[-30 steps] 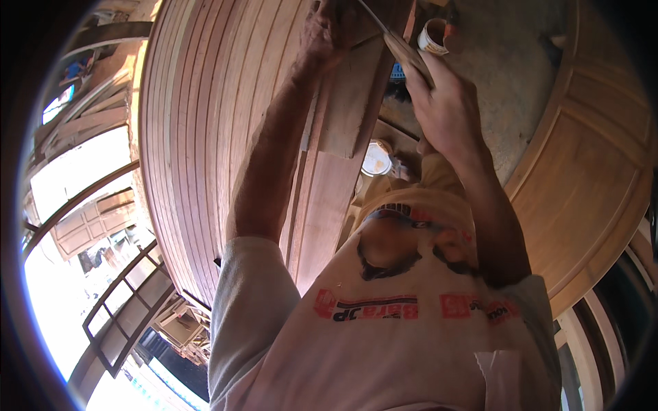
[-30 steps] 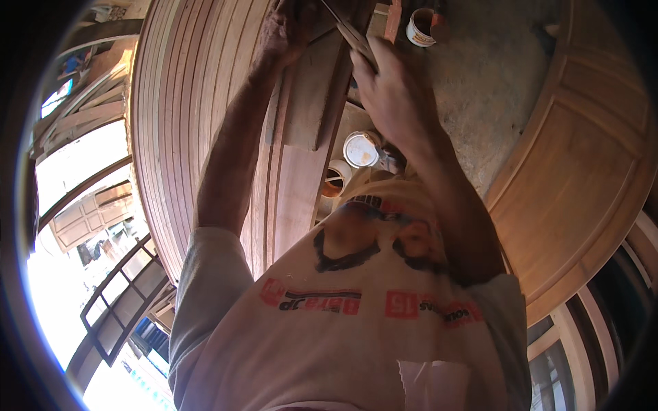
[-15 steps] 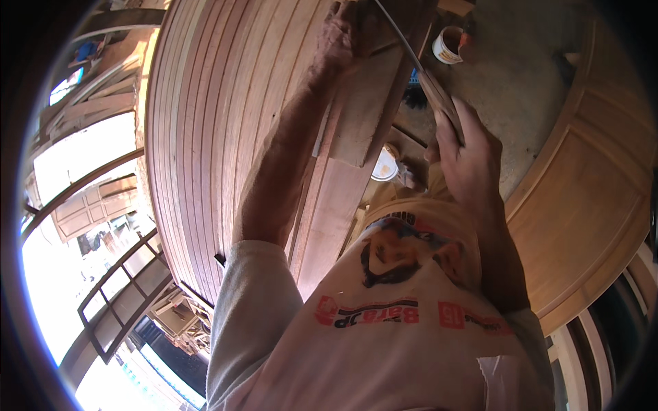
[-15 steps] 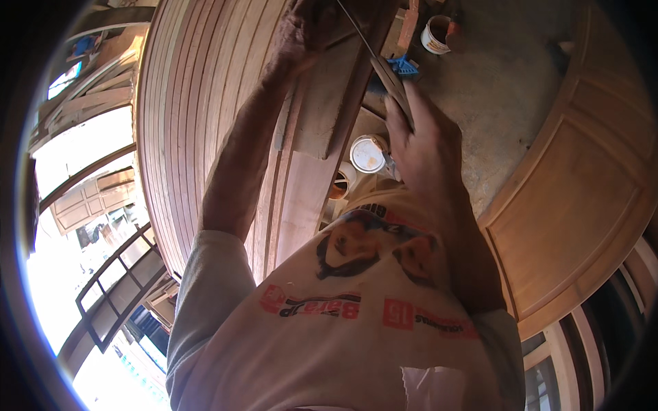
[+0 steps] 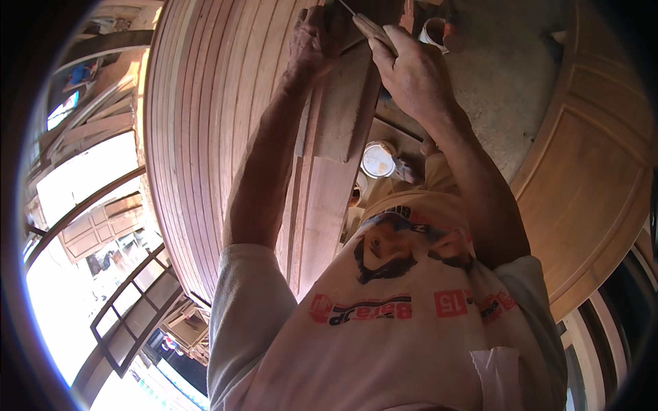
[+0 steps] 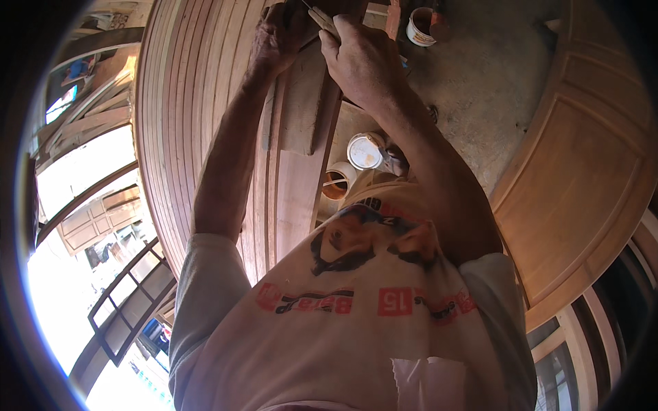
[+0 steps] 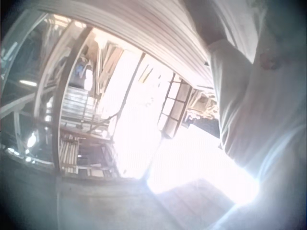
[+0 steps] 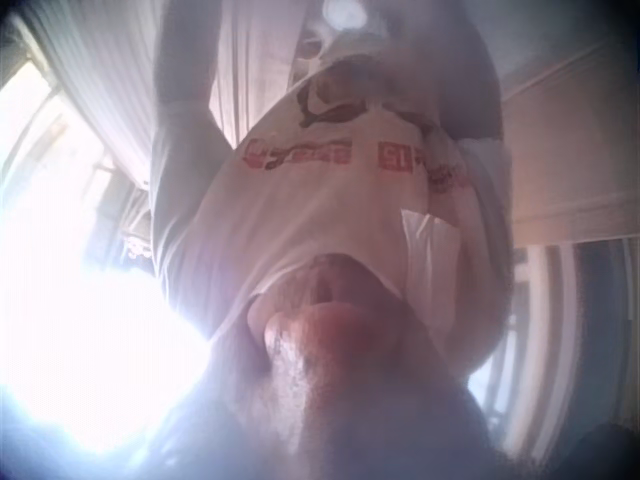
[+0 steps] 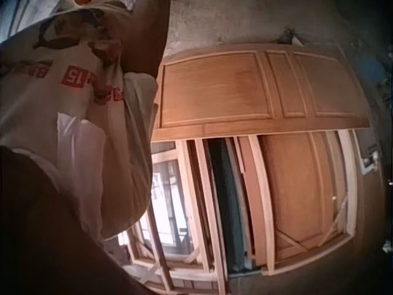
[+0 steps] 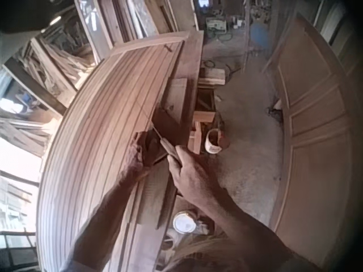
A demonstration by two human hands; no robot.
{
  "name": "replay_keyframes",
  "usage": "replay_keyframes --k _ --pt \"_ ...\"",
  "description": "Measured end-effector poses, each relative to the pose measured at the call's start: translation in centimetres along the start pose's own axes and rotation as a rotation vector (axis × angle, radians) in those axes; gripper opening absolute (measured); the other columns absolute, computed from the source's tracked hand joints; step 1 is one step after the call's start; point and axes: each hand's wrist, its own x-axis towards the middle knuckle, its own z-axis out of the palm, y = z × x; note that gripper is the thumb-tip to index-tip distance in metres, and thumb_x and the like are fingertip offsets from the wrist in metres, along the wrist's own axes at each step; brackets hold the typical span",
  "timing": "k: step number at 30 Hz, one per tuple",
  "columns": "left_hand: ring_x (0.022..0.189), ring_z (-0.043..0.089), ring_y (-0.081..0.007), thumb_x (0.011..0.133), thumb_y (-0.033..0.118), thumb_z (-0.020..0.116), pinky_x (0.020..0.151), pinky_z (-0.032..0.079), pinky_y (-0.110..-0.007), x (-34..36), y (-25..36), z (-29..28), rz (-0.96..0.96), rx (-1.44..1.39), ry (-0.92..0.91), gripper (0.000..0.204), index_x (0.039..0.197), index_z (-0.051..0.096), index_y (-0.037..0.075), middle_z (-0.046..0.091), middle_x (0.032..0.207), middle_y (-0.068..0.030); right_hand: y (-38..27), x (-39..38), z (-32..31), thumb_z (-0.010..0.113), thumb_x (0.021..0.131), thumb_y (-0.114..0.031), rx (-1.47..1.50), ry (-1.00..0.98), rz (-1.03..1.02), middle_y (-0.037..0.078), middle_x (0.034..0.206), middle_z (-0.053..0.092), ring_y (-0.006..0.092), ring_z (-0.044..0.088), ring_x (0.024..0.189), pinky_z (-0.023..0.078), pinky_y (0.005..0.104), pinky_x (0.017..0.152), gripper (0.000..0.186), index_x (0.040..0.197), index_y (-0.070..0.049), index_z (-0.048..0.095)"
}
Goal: The person saws a wooden trim piece to length using a hand saw and then uses a putty knife to fit the piece into a groove on a large wooden door.
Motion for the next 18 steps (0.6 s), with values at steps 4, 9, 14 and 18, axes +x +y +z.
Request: replay_keyframes --k 4,9,14,18 --pt "0.096 0.058 -0.0477 0.097 0.021 0.063 0.08 0.048 -0.057 -0.6 0.3 -0.1 -0.106 -0.029 0.017 0.018 0.101 0.064 0.003 0.065 0.099 -0.022 0.8 -6.5 -1.4 0.069 0.102 -0.017 0.148 0.123 -0.01 0.023 0.081 0.072 0.0407 0.074 0.075 0.058 0.0476 0.061 0.019 0.108 0.0 0.064" --pt "0.095 0.059 -0.0485 0.097 0.026 0.065 0.081 0.049 -0.058 -0.9 -0.5 0.1 0.068 -0.075 0.007 0.025 0.103 0.066 0.002 0.065 0.099 -0.0229 0.8 -4.3 0.1 0.07 0.102 -0.021 0.092 0.185 -0.096 0.021 0.068 0.066 0.0401 0.073 0.067 0.055 0.0479 0.056 0.027 0.089 -0.003 0.056" --pt "0.1 0.061 -0.0495 0.1 0.033 0.062 0.084 0.05 -0.057 -0.8 0.1 -0.1 -0.092 -0.03 0.006 0.031 0.102 0.065 0.003 0.068 0.102 -0.0224 0.6 -3.1 0.3 0.071 0.102 -0.019 0.103 0.169 -0.088 0.021 0.069 0.067 0.0428 0.07 0.066 0.055 0.0477 0.055 0.024 0.092 -0.002 0.057" --pt "0.097 0.061 -0.0504 0.1 0.031 0.062 0.082 0.05 -0.059 -1.0 1.2 0.4 -0.07 -0.086 0.045 0.028 0.102 0.066 0.004 0.067 0.097 -0.0242 0.9 -8.7 -1.7 0.071 0.101 -0.017 0.153 0.218 -0.075 0.021 0.072 0.068 0.0426 0.071 0.068 0.055 0.048 0.057 0.02 0.098 0.0 0.06"
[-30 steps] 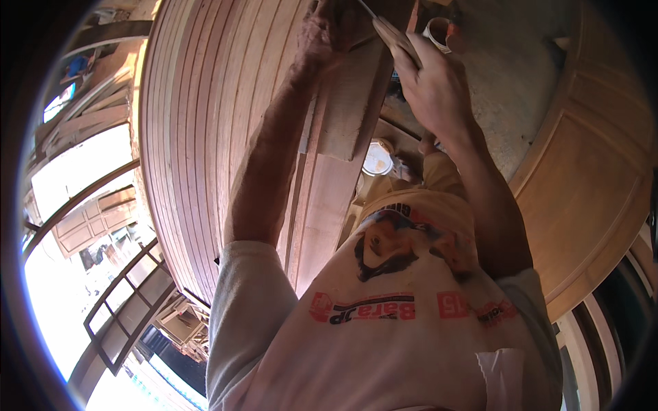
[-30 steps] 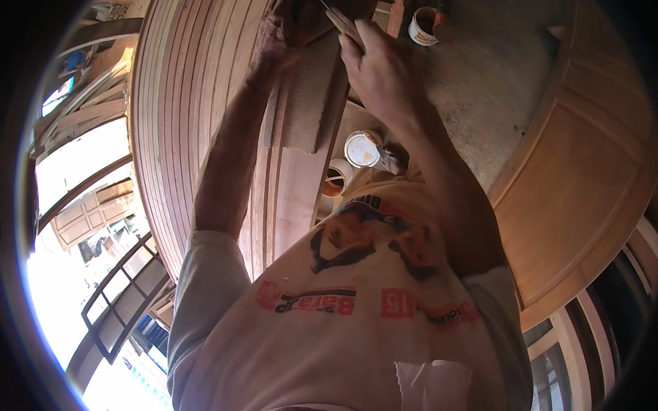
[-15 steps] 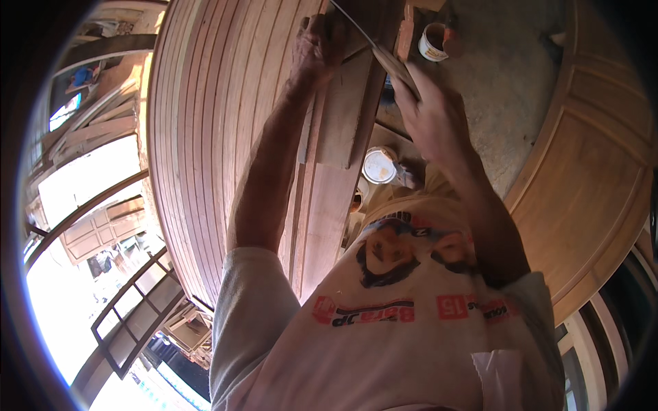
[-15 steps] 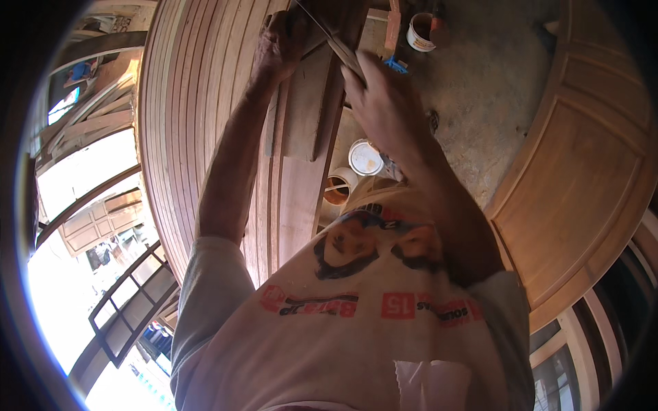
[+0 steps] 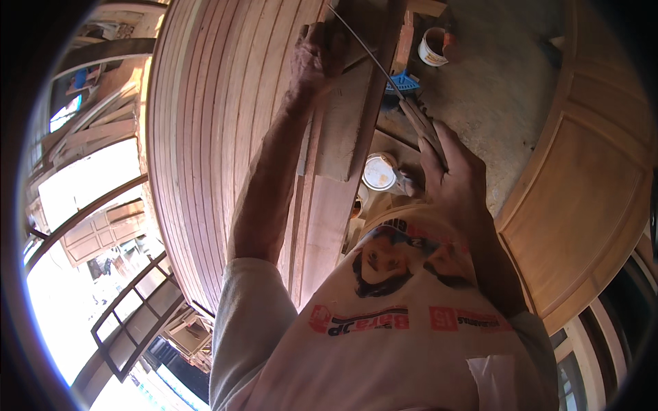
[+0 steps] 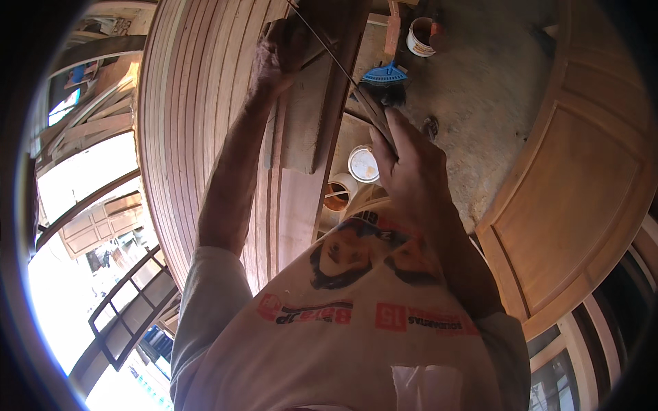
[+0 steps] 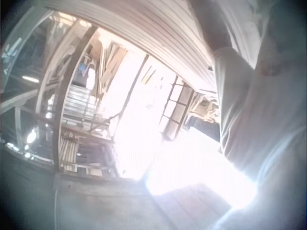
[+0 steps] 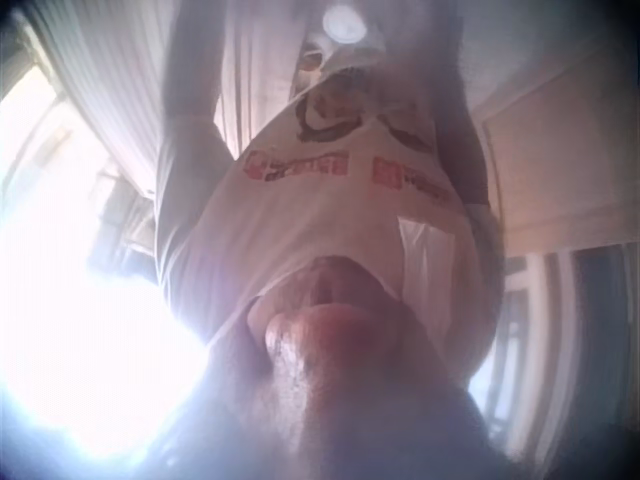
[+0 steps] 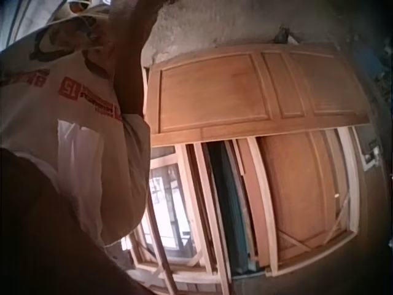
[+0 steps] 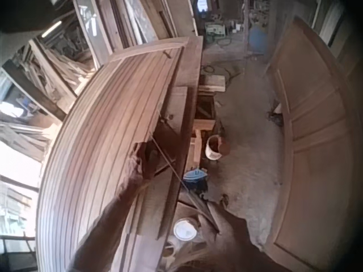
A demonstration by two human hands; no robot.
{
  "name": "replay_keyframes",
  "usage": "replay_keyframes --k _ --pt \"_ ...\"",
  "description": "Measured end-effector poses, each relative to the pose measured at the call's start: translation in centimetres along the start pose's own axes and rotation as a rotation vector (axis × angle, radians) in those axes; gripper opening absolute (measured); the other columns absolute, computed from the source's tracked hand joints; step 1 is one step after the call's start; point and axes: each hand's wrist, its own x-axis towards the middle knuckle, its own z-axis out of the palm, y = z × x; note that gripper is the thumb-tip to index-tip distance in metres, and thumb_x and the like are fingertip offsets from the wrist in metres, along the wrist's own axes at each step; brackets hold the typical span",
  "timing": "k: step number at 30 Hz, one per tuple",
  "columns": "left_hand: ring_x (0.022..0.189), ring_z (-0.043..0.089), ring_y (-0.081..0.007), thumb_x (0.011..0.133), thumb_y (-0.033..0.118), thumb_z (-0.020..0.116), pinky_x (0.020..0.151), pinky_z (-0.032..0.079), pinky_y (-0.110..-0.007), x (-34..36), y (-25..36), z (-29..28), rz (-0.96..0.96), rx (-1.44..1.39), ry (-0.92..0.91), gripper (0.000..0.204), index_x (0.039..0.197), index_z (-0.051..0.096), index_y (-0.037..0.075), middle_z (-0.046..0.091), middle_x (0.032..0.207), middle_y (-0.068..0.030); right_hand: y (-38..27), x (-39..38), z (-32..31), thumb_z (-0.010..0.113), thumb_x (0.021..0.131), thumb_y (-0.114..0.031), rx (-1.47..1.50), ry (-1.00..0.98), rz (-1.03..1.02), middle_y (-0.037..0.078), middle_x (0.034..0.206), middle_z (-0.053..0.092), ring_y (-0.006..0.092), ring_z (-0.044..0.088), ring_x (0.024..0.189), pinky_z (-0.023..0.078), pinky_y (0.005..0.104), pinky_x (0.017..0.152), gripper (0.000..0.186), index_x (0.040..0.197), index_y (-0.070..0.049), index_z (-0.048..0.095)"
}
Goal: The person saws a wooden trim piece to length using a hand saw and then uses a putty knife to fit the piece into a groove on a large wooden door.
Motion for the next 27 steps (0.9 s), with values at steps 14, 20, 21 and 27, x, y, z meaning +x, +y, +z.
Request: replay_keyframes --k 14,20,21,27 --pt "0.102 0.062 -0.0508 0.1 0.031 0.064 0.087 0.052 -0.057 0.6 0.2 -0.7 -0.085 0.094 -0.102 0.03 0.11 0.063 0.003 0.065 0.112 -0.0265 1.0 4.3 2.0 0.069 0.102 -0.016 -0.057 -0.103 -0.024 0.023 0.076 0.068 0.0424 0.072 0.074 0.057 0.046 0.058 0.023 0.091 -0.001 0.057" --pt "0.106 0.063 -0.05 0.099 0.033 0.066 0.087 0.051 -0.057 0.2 -0.5 -0.8 -0.133 0.16 -0.081 0.032 0.112 0.063 0.004 0.065 0.113 -0.0262 0.3 1.5 -0.1 0.069 0.103 -0.017 0.062 -0.061 0.068 0.024 0.082 0.069 0.0411 0.073 0.077 0.055 0.0468 0.06 0.018 0.102 -0.001 0.062" --pt "0.106 0.063 -0.0499 0.098 0.032 0.067 0.087 0.051 -0.057 -0.1 -0.4 -0.9 -0.13 0.144 -0.085 0.032 0.113 0.063 0.004 0.065 0.113 -0.026 0.3 0.9 -0.1 0.069 0.103 -0.017 0.073 -0.049 0.076 0.025 0.082 0.069 0.0412 0.073 0.077 0.054 0.0474 0.06 0.017 0.105 -0.001 0.063" --pt "0.113 0.066 -0.0439 0.101 0.03 0.064 0.094 0.055 -0.051 1.1 -0.2 -0.6 -0.179 0.216 -0.156 0.034 0.123 0.067 0.004 0.07 0.117 -0.0222 1.8 7.1 3.3 0.07 0.102 -0.019 -0.097 -0.099 0.006 0.019 0.079 0.071 0.0383 0.073 0.071 0.059 0.0455 0.059 0.022 0.094 -0.003 0.058"
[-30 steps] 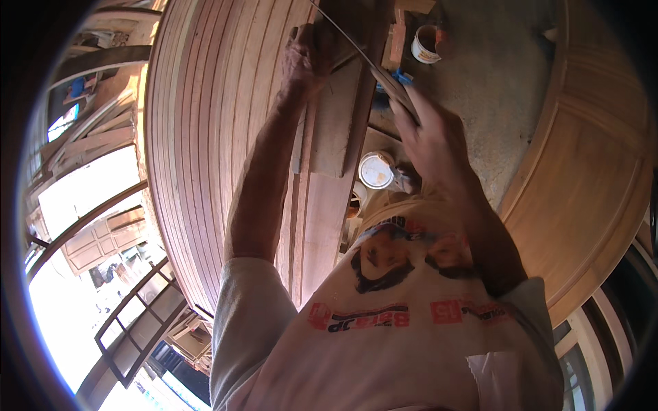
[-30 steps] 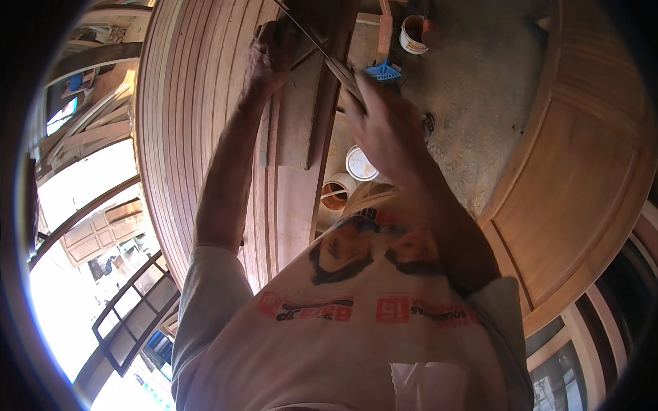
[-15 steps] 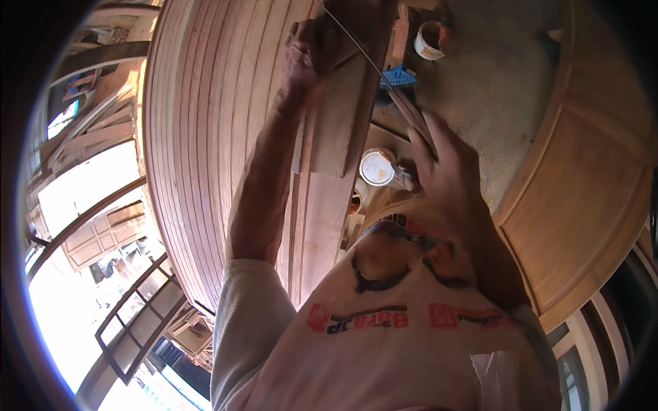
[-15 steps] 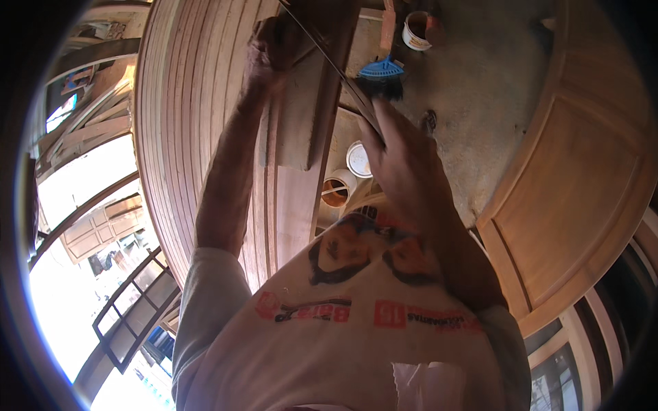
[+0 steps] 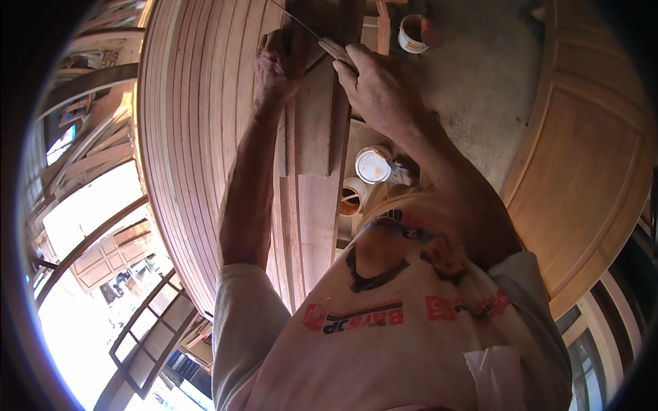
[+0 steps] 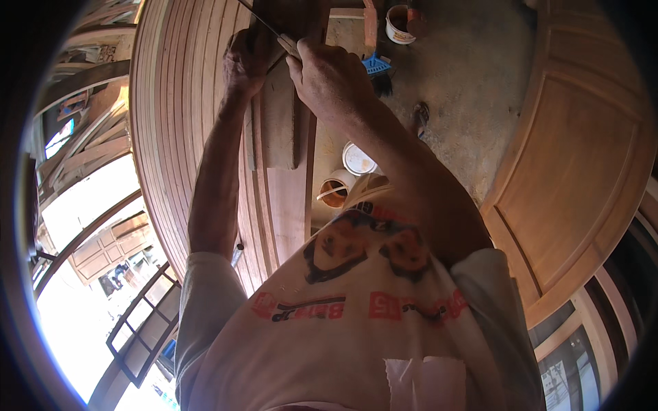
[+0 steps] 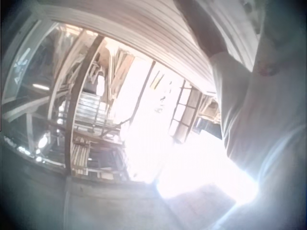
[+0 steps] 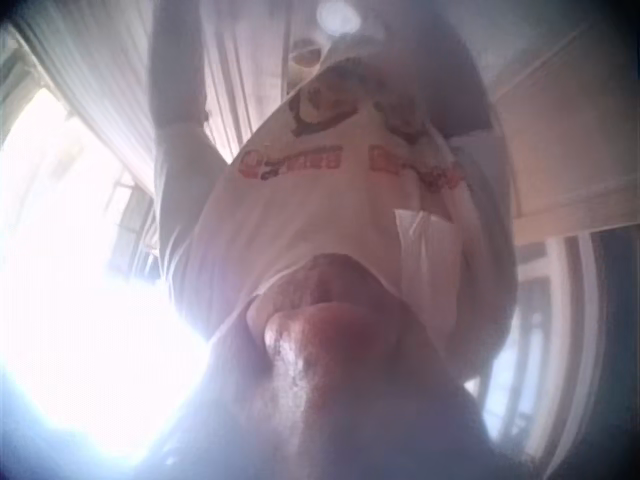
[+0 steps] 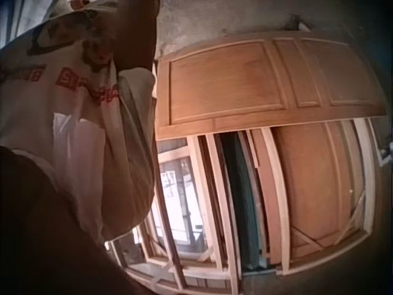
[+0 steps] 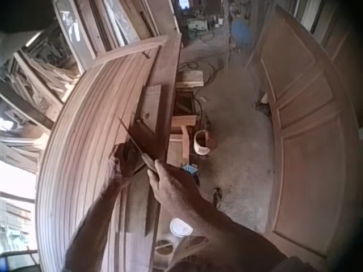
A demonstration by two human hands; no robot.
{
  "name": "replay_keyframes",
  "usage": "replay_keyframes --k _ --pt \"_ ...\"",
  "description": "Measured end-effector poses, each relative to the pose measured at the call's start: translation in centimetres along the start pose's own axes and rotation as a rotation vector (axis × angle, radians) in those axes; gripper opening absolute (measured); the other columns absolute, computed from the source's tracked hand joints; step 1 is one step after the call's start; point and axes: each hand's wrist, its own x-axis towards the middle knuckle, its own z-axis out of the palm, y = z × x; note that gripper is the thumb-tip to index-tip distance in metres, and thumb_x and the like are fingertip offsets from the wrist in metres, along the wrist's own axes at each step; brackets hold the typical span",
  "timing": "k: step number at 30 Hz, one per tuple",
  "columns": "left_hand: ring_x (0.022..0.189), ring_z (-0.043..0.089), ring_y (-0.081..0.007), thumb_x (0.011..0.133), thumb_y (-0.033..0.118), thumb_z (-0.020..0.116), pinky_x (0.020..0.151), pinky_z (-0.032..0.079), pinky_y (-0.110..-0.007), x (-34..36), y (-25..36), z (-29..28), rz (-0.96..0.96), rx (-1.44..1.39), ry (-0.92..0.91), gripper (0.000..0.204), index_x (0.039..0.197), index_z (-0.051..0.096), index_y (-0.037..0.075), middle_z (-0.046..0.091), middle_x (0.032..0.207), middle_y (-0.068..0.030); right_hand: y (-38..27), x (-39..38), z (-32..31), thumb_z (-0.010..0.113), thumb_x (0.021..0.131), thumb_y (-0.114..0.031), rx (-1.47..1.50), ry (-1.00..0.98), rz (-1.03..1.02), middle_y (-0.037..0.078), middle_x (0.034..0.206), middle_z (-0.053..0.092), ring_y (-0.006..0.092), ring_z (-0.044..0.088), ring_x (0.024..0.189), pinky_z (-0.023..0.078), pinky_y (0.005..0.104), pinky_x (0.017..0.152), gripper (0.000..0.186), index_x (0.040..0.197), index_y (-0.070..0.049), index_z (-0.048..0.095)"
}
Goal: The person saws a wooden trim piece to length using a hand saw and then uses a putty knife to fit the piece into a groove on a large wooden door.
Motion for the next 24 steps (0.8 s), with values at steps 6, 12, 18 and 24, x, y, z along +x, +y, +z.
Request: replay_keyframes --k 6,12,18,24 --pt "0.116 0.065 -0.046 0.102 0.041 0.062 0.096 0.053 -0.053 -0.9 0.0 -0.4 -0.06 -0.088 -0.043 0.046 0.129 0.065 0.004 0.069 0.123 -0.0248 -0.9 -8.9 -7.2 0.068 0.103 -0.012 0.288 -0.018 0.269 0.018 0.091 0.074 0.0246 0.075 0.078 0.058 0.035 0.07 0.025 0.124 0.002 0.067" --pt "0.121 0.065 -0.0458 0.103 0.049 0.061 0.1 0.053 -0.052 -0.7 -0.1 0.1 -0.092 0.054 0.045 0.056 0.134 0.063 0.002 0.068 0.129 -0.0262 0.3 -9.5 -9.6 0.07 0.102 -0.01 0.238 0.029 0.238 0.018 0.098 0.075 0.0205 0.074 0.083 0.058 0.0338 0.076 0.031 0.13 0.003 0.067" --pt "0.123 0.066 -0.0388 0.102 0.05 0.066 0.102 0.054 -0.047 -2.3 2.0 -2.9 -0.24 -0.128 -0.027 0.064 0.142 0.058 0.001 0.066 0.134 -0.025 0.6 -9.8 -7.2 0.071 0.101 -0.013 0.136 -0.082 0.162 0.027 0.109 0.075 0.0386 0.077 0.096 0.062 0.042 0.078 0.034 0.13 0.004 0.066" --pt "0.119 0.057 -0.0446 0.092 0.034 0.082 0.095 0.049 -0.052 -18.6 6.4 -6.1 -0.433 0.007 0.079 0.07 0.141 0.049 -0.003 0.058 0.128 -0.0304 1.1 -11.2 -6.8 0.07 0.1 -0.011 0.226 -0.02 0.119 0.026 0.111 0.075 0.0396 0.076 0.098 0.062 0.0421 0.079 0.037 0.132 0.006 0.064"
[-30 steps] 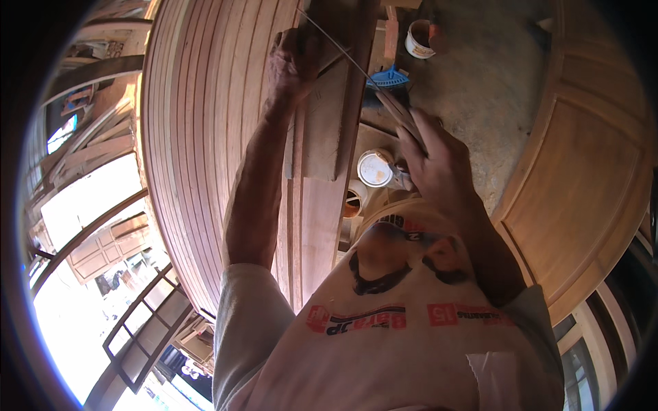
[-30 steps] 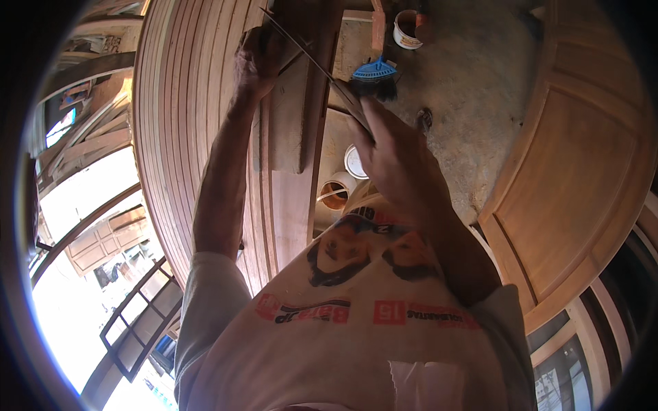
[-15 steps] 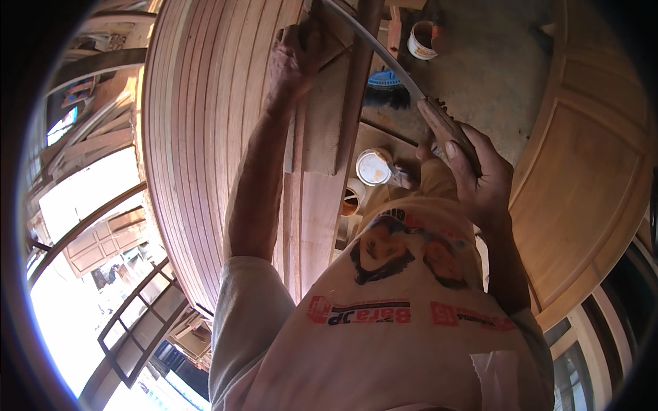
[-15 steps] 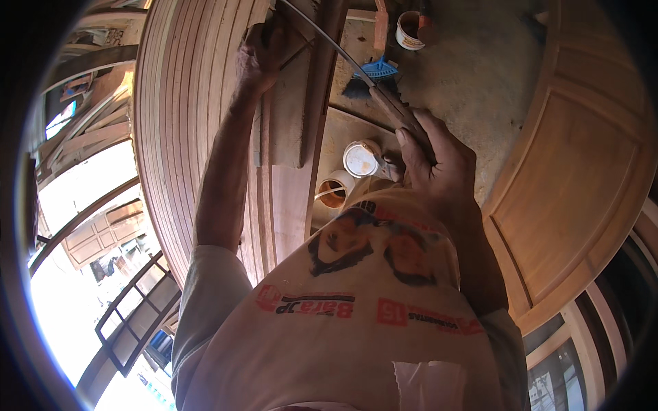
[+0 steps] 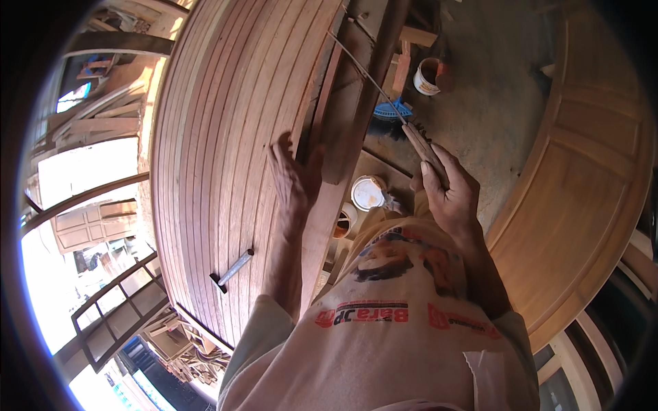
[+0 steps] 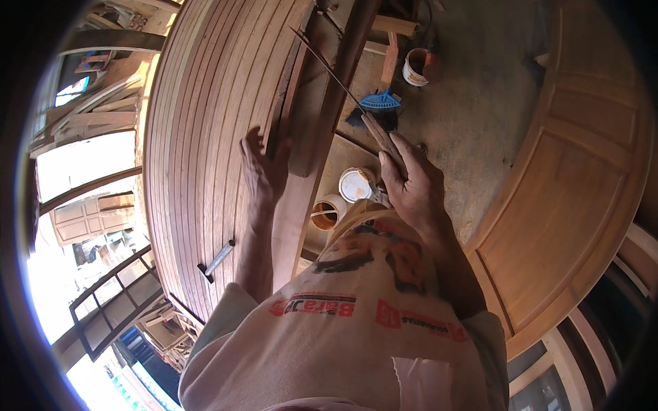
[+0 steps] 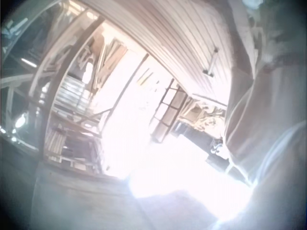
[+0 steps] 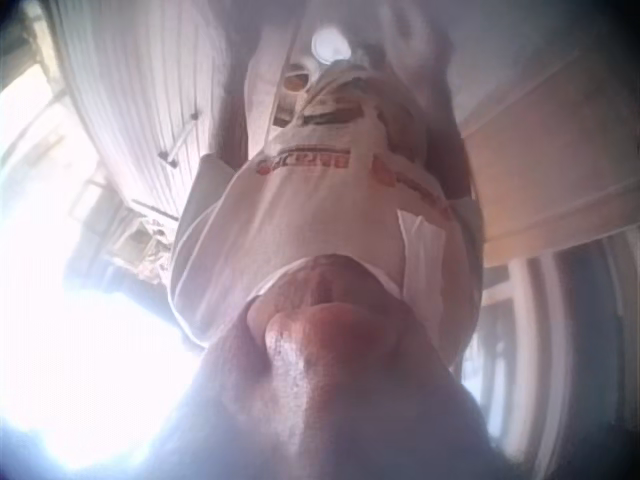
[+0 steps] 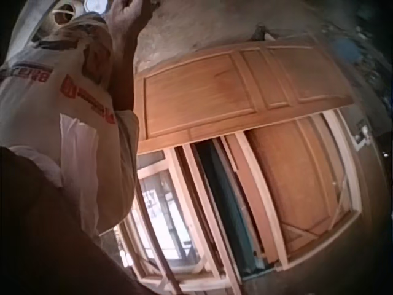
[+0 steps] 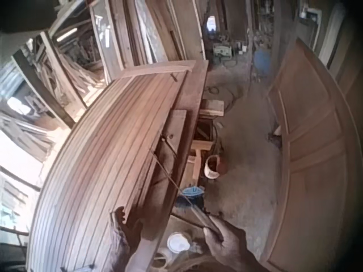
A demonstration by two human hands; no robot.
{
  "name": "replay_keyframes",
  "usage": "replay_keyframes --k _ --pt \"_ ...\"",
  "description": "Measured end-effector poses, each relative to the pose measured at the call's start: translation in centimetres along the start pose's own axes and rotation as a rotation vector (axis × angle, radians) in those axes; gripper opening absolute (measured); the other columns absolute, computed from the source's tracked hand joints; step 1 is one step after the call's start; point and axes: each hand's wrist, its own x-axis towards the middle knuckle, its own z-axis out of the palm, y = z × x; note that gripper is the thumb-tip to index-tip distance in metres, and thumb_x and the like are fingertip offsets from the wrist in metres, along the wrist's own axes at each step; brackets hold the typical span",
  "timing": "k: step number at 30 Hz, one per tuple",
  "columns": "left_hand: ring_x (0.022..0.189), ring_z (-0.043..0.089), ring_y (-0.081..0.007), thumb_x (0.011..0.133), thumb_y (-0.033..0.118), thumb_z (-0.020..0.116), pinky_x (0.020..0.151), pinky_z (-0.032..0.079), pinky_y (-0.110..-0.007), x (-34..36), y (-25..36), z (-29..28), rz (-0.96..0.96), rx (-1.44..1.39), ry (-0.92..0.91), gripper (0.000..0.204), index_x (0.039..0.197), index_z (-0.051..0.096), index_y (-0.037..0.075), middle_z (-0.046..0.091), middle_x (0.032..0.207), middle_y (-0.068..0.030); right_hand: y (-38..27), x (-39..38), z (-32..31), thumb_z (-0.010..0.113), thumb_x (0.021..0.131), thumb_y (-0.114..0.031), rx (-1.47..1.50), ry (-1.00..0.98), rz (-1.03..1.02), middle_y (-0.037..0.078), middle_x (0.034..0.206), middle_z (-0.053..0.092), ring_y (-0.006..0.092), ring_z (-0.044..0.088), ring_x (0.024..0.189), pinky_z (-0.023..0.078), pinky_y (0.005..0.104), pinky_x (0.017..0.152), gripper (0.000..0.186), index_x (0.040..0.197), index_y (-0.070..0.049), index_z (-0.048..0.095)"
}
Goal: The person saws a wooden trim piece to length using a hand saw and then uses a putty knife to fit the piece into a groove on a large wooden door.
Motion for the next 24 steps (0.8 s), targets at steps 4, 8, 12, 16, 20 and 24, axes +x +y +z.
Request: replay_keyframes --k 4,8,12,16,20,24 --pt "0.1 0.065 -0.0377 0.099 0.023 0.075 0.083 0.053 -0.049 -9.8 -5.6 0.3 -0.174 -0.07 -0.06 0.038 0.127 0.059 0.004 0.066 0.11 -0.0223 -1.4 3.1 1.0 0.069 0.1 -0.009 -0.022 0.031 -0.151 0.026 0.112 0.075 0.0388 0.076 0.099 0.062 0.0414 0.081 0.036 0.132 0.006 0.064" --pt "0.082 0.067 -0.034 0.103 0.013 0.068 0.074 0.054 -0.045 -11.7 -4.4 -2.3 -0.202 -0.155 0.028 0.015 0.115 0.065 0.005 0.068 0.094 -0.0161 -1.6 8.8 3.8 0.068 0.1 -0.011 -0.203 0.067 -0.391 0.027 0.111 0.074 0.0394 0.076 0.098 0.062 0.0429 0.082 0.036 0.131 0.006 0.064" --pt "0.078 0.063 -0.0278 0.104 0.014 0.067 0.073 0.052 -0.04 -12.9 -3.6 -7.9 -0.363 -0.219 0.101 0.018 0.116 0.064 0.0 0.065 0.09 -0.0151 -1.6 12.9 8.1 0.071 0.097 -0.01 -0.288 0.054 -0.699 0.02 0.11 0.073 0.0353 0.074 0.099 0.063 0.0409 0.076 0.046 0.139 0.002 0.058" --pt "0.073 0.059 -0.0193 0.107 0.017 0.062 0.068 0.049 -0.034 -13.7 -3.0 -9.9 -0.399 -0.269 0.177 0.018 0.112 0.064 0.0 0.065 0.088 -0.0088 -2.9 16.2 12.1 0.07 0.094 -0.012 -0.528 -0.129 -0.894 0.011 0.098 0.069 0.0269 0.07 0.09 0.06 0.0393 0.083 0.051 0.142 0.001 0.059" --pt "0.07 0.056 -0.0112 0.109 0.02 0.057 0.064 0.047 -0.03 -14.0 0.6 -9.9 -0.481 -0.356 0.123 0.02 0.108 0.065 0.002 0.064 0.084 -0.003 -3.8 17.3 14.5 0.073 0.094 -0.017 -0.529 -0.317 -1.041 0.014 0.109 0.069 0.0308 0.065 0.108 0.048 0.0481 0.105 0.043 0.134 -0.001 0.064" --pt "0.063 0.053 -0.0071 0.113 0.036 0.053 0.058 0.045 -0.025 -12.0 6.6 -7.5 -0.38 -0.568 0.126 0.046 0.14 0.064 0.001 0.06 0.077 -0.0004 -5.5 17.7 7.9 0.075 0.096 -0.018 -0.119 -0.337 -0.825 0.016 0.113 0.07 0.0338 0.065 0.111 0.048 0.0506 0.104 0.038 0.128 0.001 0.067"
